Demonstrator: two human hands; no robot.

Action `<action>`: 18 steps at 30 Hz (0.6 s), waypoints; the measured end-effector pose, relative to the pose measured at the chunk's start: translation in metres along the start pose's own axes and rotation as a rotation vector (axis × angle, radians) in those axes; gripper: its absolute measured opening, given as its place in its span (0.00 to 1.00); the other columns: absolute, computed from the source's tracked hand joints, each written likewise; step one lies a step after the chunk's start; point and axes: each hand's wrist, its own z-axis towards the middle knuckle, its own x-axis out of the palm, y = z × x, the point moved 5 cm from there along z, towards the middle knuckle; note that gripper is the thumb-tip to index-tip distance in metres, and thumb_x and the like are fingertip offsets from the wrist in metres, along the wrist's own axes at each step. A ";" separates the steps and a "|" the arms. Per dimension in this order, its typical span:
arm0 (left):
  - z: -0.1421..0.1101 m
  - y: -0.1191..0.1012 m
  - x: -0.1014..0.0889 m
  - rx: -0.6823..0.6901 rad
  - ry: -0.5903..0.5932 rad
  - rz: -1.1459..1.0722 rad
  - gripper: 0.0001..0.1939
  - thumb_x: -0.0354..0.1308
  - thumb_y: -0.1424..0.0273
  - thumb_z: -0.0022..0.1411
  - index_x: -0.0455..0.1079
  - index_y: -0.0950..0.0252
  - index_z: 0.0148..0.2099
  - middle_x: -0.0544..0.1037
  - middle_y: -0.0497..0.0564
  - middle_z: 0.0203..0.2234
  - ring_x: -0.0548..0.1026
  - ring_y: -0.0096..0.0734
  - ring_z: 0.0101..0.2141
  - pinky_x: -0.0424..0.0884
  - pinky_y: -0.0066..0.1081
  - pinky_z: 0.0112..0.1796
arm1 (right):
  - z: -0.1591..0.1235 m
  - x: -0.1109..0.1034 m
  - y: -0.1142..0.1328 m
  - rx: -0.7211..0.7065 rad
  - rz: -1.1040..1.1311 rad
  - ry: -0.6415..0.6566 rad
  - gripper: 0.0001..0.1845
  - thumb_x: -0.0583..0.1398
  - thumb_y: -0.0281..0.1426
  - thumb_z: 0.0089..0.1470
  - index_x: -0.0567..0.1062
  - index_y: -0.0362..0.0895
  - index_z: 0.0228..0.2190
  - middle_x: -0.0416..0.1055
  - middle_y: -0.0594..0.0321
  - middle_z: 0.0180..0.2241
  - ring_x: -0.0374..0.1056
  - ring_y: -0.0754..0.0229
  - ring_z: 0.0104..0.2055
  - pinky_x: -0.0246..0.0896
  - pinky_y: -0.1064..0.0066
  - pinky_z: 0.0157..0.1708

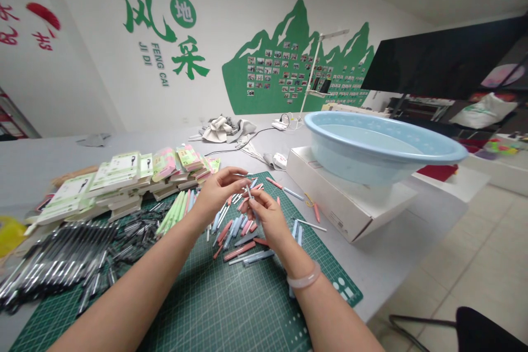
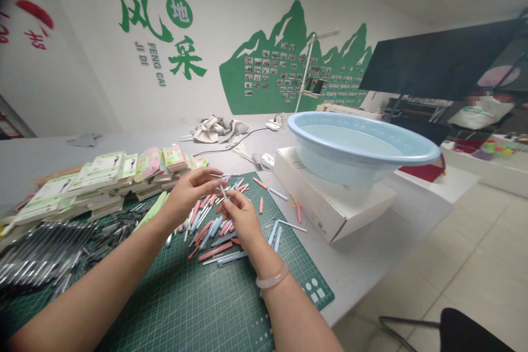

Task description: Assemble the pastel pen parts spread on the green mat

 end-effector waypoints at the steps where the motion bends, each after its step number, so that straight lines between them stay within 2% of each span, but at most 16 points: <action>1: 0.002 0.001 -0.005 0.002 -0.010 0.031 0.18 0.60 0.62 0.53 0.69 0.65 0.44 0.78 0.54 0.35 0.76 0.37 0.37 0.71 0.35 0.39 | 0.000 0.000 0.001 -0.005 -0.002 0.002 0.11 0.57 0.36 0.53 0.72 0.45 0.39 0.70 0.64 0.26 0.60 0.65 0.24 0.54 0.72 0.25; 3: 0.006 0.006 -0.016 0.007 -0.036 0.203 0.16 0.57 0.61 0.54 0.70 0.64 0.43 0.78 0.53 0.35 0.75 0.36 0.37 0.71 0.34 0.38 | 0.000 -0.001 0.004 -0.010 -0.006 0.003 0.11 0.57 0.36 0.53 0.72 0.45 0.37 0.70 0.64 0.26 0.60 0.65 0.24 0.55 0.71 0.27; 4: 0.009 0.010 -0.023 0.006 -0.049 0.359 0.14 0.56 0.62 0.54 0.71 0.63 0.41 0.78 0.53 0.34 0.75 0.36 0.36 0.70 0.33 0.37 | 0.000 -0.001 0.005 -0.010 -0.004 0.001 0.10 0.57 0.36 0.53 0.73 0.45 0.37 0.70 0.64 0.26 0.60 0.65 0.24 0.55 0.71 0.27; 7: 0.015 0.030 -0.037 -0.065 0.017 1.038 0.07 0.56 0.68 0.52 0.75 0.62 0.32 0.78 0.52 0.31 0.73 0.35 0.35 0.67 0.31 0.38 | 0.001 -0.003 0.008 -0.007 0.012 -0.014 0.11 0.58 0.36 0.52 0.73 0.45 0.36 0.70 0.63 0.25 0.61 0.64 0.24 0.55 0.71 0.27; 9: 0.017 0.045 -0.045 -0.148 0.040 1.285 0.07 0.56 0.71 0.50 0.76 0.61 0.30 0.78 0.53 0.31 0.73 0.36 0.36 0.65 0.29 0.38 | 0.001 -0.005 0.008 -0.006 0.023 -0.022 0.11 0.58 0.36 0.52 0.73 0.44 0.36 0.70 0.63 0.25 0.61 0.64 0.24 0.55 0.71 0.27; 13: 0.018 0.062 -0.052 -0.210 -0.002 1.379 0.08 0.55 0.72 0.49 0.76 0.63 0.31 0.77 0.57 0.33 0.73 0.40 0.37 0.65 0.30 0.35 | 0.002 -0.008 0.008 -0.019 0.041 -0.046 0.09 0.57 0.34 0.53 0.72 0.44 0.36 0.70 0.63 0.25 0.60 0.65 0.24 0.54 0.72 0.27; 18: 0.025 0.073 -0.047 -0.229 -0.013 1.420 0.11 0.52 0.67 0.54 0.76 0.64 0.31 0.77 0.60 0.34 0.73 0.41 0.38 0.65 0.32 0.35 | 0.002 -0.009 0.008 -0.027 0.050 -0.052 0.09 0.57 0.33 0.53 0.72 0.44 0.36 0.70 0.63 0.26 0.60 0.65 0.24 0.54 0.72 0.28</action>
